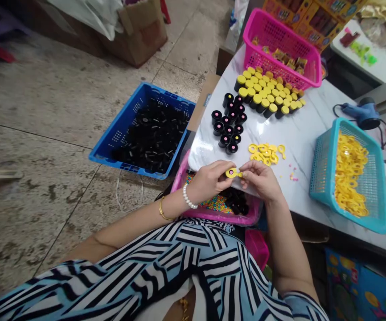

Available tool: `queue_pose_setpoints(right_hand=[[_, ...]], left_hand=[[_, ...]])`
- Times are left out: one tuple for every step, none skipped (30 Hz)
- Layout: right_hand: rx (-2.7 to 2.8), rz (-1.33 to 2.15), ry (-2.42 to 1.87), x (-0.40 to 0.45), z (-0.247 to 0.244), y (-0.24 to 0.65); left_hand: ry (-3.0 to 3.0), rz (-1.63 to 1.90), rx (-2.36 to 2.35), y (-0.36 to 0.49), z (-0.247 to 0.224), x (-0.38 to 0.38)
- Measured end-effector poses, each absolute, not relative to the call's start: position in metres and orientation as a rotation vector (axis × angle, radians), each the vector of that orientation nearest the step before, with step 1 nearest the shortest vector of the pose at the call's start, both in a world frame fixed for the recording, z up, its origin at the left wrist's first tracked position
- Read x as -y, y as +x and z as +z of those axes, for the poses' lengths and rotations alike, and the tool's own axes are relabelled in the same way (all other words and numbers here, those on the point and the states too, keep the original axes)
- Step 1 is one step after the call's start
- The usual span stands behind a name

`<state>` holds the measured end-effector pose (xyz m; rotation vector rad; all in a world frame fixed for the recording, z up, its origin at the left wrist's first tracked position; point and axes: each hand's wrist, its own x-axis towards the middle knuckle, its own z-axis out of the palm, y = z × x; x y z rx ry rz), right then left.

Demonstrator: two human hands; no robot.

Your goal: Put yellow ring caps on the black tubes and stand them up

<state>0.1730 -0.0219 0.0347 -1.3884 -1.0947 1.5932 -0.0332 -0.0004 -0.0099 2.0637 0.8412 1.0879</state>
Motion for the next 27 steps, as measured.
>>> queue_pose_setpoints(right_hand=[[1.128, 1.645, -1.405, 0.017, 0.038, 0.169], [1.163, 1.681, -1.439, 0.013, 0.042, 0.164], [1.202, 1.705, -1.481, 0.009, 0.047, 0.158], [1.239, 1.711, -1.519, 0.007, 0.05, 0.152], [1.266, 1.697, -1.55, 0.006, 0.053, 0.147], [1.278, 1.676, -1.566, 0.007, 0.055, 0.143], [1.279, 1.659, -1.57, 0.008, 0.055, 0.14], [1.269, 1.647, -1.564, 0.01, 0.054, 0.138], [1.251, 1.635, -1.553, 0.013, 0.051, 0.138], [1.228, 1.626, -1.539, 0.016, 0.047, 0.139], [1.209, 1.631, -1.52, 0.018, 0.043, 0.14], [1.194, 1.649, -1.492, 0.019, 0.04, 0.143], [1.18, 1.678, -1.457, 0.019, 0.037, 0.146], [1.163, 1.718, -1.42, 0.019, 0.036, 0.149], [1.143, 1.763, -1.387, 0.018, 0.036, 0.151], [1.124, 1.801, -1.364, 0.016, 0.036, 0.152], [1.113, 1.812, -1.364, 0.015, 0.038, 0.151], [1.125, 1.791, -1.391, 0.014, 0.039, 0.15], [1.162, 1.738, -1.442, 0.013, 0.041, 0.148], [1.217, 1.665, -1.501, 0.013, 0.042, 0.145], [1.275, 1.582, -1.553, 0.015, 0.043, 0.143], [1.329, 1.507, -1.591, 0.017, 0.043, 0.141], [1.369, 1.444, -1.61, 0.02, 0.042, 0.139], [1.389, 1.395, -1.613, 0.024, 0.041, 0.139], [1.392, 1.348, -1.604, 0.028, 0.039, 0.138], [1.395, 1.307, -1.596, 0.032, 0.037, 0.138], [1.412, 1.26, -1.597, 0.035, 0.035, 0.138]], left_hand=[[2.055, 1.078, -0.841, -0.033, -0.008, -0.001], [2.042, 1.07, -0.836, -0.033, -0.007, -0.002], [2.028, 1.063, -0.829, -0.033, -0.006, -0.003], [2.017, 1.056, -0.822, -0.032, -0.006, -0.003], [2.008, 1.053, -0.82, -0.031, -0.006, -0.004], [2.004, 1.047, -0.826, -0.031, -0.007, -0.004], [2.006, 1.039, -0.841, -0.03, -0.008, -0.003], [2.012, 1.028, -0.86, -0.03, -0.009, -0.003], [2.021, 1.011, -0.876, -0.03, -0.01, -0.002], [2.031, 0.99, -0.885, -0.031, -0.011, -0.002], [2.04, 0.965, -0.887, -0.032, -0.011, -0.002], [2.046, 0.939, -0.883, -0.034, -0.01, -0.002], [2.046, 0.917, -0.878, -0.035, -0.009, -0.003], [2.04, 0.898, -0.872, -0.037, -0.007, -0.004], [2.032, 0.885, -0.865, -0.039, -0.005, -0.006], [2.025, 0.879, -0.859, -0.04, -0.003, -0.007], [2.02, 0.881, -0.854, -0.04, -0.002, -0.008], [2.018, 0.89, -0.856, -0.039, -0.001, -0.008], [2.017, 0.903, -0.865, -0.037, -0.002, -0.007], [2.018, 0.919, -0.88, -0.034, -0.004, -0.006], [2.014, 0.941, -0.906, -0.031, -0.007, -0.004], [2.006, 0.971, -0.936, -0.027, -0.012, 0.0], [1.996, 1.012, -0.963, -0.024, -0.017, 0.005], [1.988, 1.068, -0.976, -0.021, -0.022, 0.01], [1.987, 1.133, -0.971, -0.02, -0.027, 0.016], [1.993, 1.201, -0.948, -0.02, -0.032, 0.021], [2.007, 1.261, -0.909, -0.021, -0.037, 0.027]])
